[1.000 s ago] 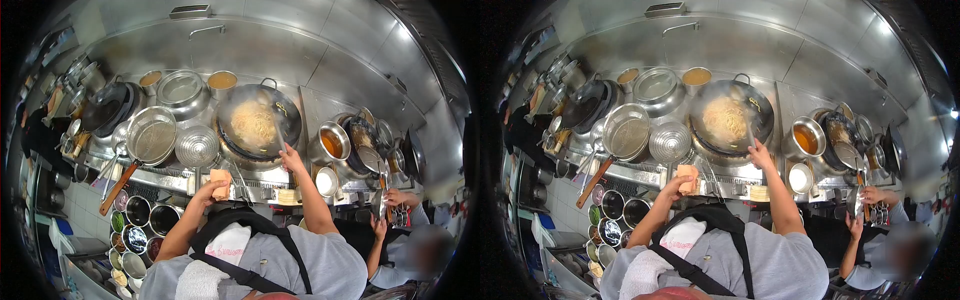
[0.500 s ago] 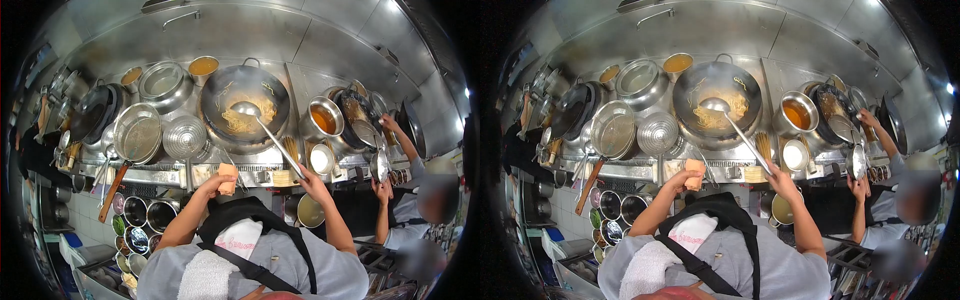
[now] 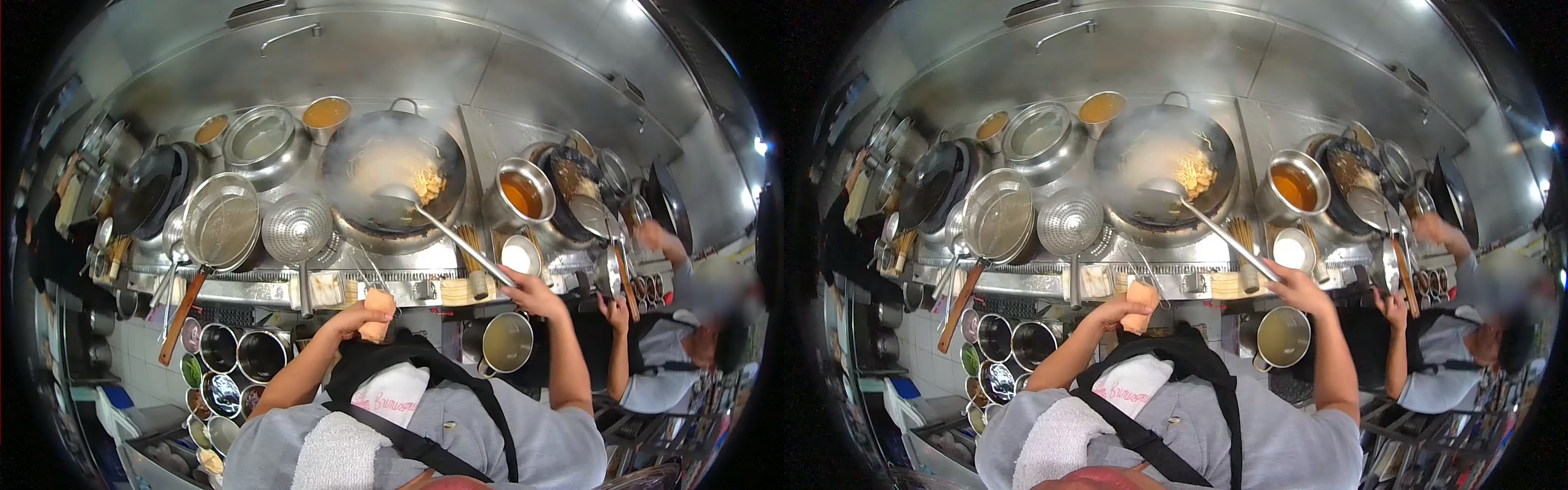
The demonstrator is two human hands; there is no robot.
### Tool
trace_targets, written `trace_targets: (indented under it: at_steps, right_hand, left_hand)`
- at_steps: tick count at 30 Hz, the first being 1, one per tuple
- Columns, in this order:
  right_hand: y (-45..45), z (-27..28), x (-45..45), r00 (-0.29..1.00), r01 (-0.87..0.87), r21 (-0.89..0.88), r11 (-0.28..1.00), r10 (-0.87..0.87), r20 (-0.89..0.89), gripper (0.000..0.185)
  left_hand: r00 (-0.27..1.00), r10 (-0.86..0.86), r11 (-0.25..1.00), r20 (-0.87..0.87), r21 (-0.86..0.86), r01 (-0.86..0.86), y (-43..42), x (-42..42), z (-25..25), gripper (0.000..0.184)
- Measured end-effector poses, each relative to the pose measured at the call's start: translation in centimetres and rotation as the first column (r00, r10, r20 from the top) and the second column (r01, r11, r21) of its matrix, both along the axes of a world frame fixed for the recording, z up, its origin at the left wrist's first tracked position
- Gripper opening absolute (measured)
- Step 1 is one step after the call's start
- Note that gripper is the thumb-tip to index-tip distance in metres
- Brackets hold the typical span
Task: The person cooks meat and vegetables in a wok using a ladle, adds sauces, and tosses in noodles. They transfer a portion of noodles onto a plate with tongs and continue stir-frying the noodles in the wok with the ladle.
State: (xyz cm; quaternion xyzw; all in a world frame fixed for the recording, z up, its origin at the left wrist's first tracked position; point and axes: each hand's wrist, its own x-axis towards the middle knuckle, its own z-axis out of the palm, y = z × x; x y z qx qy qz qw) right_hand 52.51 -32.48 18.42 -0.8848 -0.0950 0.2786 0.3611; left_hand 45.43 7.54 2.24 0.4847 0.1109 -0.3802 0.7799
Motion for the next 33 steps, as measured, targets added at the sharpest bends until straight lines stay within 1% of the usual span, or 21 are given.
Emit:
trace_targets:
  at_steps: [1,3,6,7,8,9,11,12,14,17,18,19,21,22,23,24,25,27,29,31,33]
  right_hand:
    - [-2.3,1.3,0.1,0.986,0.052,0.084,0.995,-0.038,-0.164,0.060]
    - [-3.4,5.5,-0.2,0.973,0.097,-0.024,0.995,-0.100,-0.207,0.057]
    - [-5.1,1.2,2.6,0.983,0.044,-0.032,0.999,-0.049,-0.178,0.056]
    - [-5.0,-2.4,3.9,0.999,-0.013,-0.074,0.997,0.017,0.046,0.057]
    - [-4.9,-5.8,5.3,0.959,-0.060,-0.129,0.990,0.093,0.266,0.058]
    - [-3.9,-8.6,6.1,0.902,-0.104,-0.091,0.990,0.132,0.411,0.058]
    - [0.1,-6.9,5.3,0.972,0.036,0.007,0.999,-0.037,0.231,0.057]
    - [0.8,-6.9,5.2,0.985,0.128,0.138,0.982,-0.142,0.098,0.057]
    - [2.1,-7.0,4.5,0.947,0.318,0.314,0.895,-0.285,-0.149,0.059]
    - [5.9,-8.8,4.3,0.908,0.412,0.448,0.793,-0.400,-0.127,0.057]
    - [8.0,-10.5,4.5,0.900,0.395,0.484,0.781,-0.434,-0.034,0.058]
    - [8.7,-15.9,5.7,0.868,0.422,0.446,0.789,-0.494,0.053,0.057]
    - [12.9,-20.9,5.9,0.757,0.387,0.442,0.809,-0.553,0.350,0.057]
    - [13.1,-18.8,5.4,0.758,0.385,0.441,0.810,-0.551,0.350,0.057]
    - [12.6,-16.2,5.1,0.859,0.440,0.454,0.775,-0.510,0.038,0.057]
    - [12.6,-13.4,4.9,0.869,0.494,0.448,0.745,-0.410,-0.275,0.057]
    - [11.3,-12.4,4.6,0.883,0.465,0.493,0.735,-0.345,-0.318,0.058]
    - [9.4,-11.8,4.2,0.920,0.392,0.500,0.772,-0.325,-0.219,0.059]
    - [8.8,-11.9,5.6,0.909,0.404,0.555,0.728,-0.388,-0.154,0.062]
    - [9.6,-11.2,7.7,0.885,0.429,0.502,0.751,-0.462,-0.064,0.058]
    - [10.2,-12.6,11.0,0.914,0.332,0.483,0.810,-0.404,0.050,0.055]
  left_hand:
    - [1.000,-0.010,1.000,0.008,0.011,0.010,0.1,-0.3,0.3,0.052]
    - [1.000,0.030,1.000,0.006,-0.006,-0.030,0.2,-0.7,0.2,0.053]
    - [0.999,0.012,1.000,0.039,0.025,-0.013,0.3,-0.7,-0.6,0.052]
    - [0.999,-0.017,0.999,0.041,0.035,0.016,0.2,-0.5,-1.0,0.053]
    - [0.998,-0.044,0.998,0.045,0.044,0.042,0.1,-0.4,-1.1,0.053]
    - [0.998,-0.039,0.998,0.049,0.043,0.037,0.0,-0.5,-0.7,0.053]
    - [0.998,-0.010,0.999,0.070,0.047,0.007,0.0,-0.4,0.6,0.051]
    - [0.997,0.001,0.999,0.077,0.046,-0.004,0.3,-0.4,0.7,0.051]
    - [0.994,0.035,0.998,0.100,0.051,-0.040,0.9,-0.9,0.6,0.052]
    - [0.990,0.080,0.996,0.112,0.018,-0.083,1.5,-1.5,1.1,0.052]
    - [0.991,0.083,0.996,0.110,0.021,-0.085,1.6,-1.7,1.0,0.052]
    - [0.987,0.108,0.993,0.122,0.035,-0.113,1.6,-1.9,1.0,0.053]
    - [0.982,0.133,0.989,0.135,0.047,-0.141,1.7,-2.3,1.0,0.053]
    - [0.980,0.160,0.986,0.122,0.034,-0.166,1.6,-2.6,1.2,0.054]
    - [0.976,0.190,0.981,0.111,0.019,-0.193,1.6,-2.6,1.4,0.054]
    - [0.973,0.197,0.980,0.118,0.017,-0.200,1.8,-2.6,1.6,0.054]
    - [0.973,0.201,0.978,0.117,0.024,-0.205,2.1,-2.8,1.7,0.055]
    - [0.968,0.215,0.975,0.127,0.033,-0.221,3.0,-2.7,2.0,0.055]
    - [0.952,0.287,0.957,0.106,0.003,-0.289,3.6,-2.7,2.2,0.055]
    - [0.943,0.317,0.948,0.106,-0.009,-0.318,3.9,-2.5,2.6,0.054]
    - [0.933,0.343,0.939,0.110,-0.018,-0.344,3.9,-2.4,3.3,0.053]
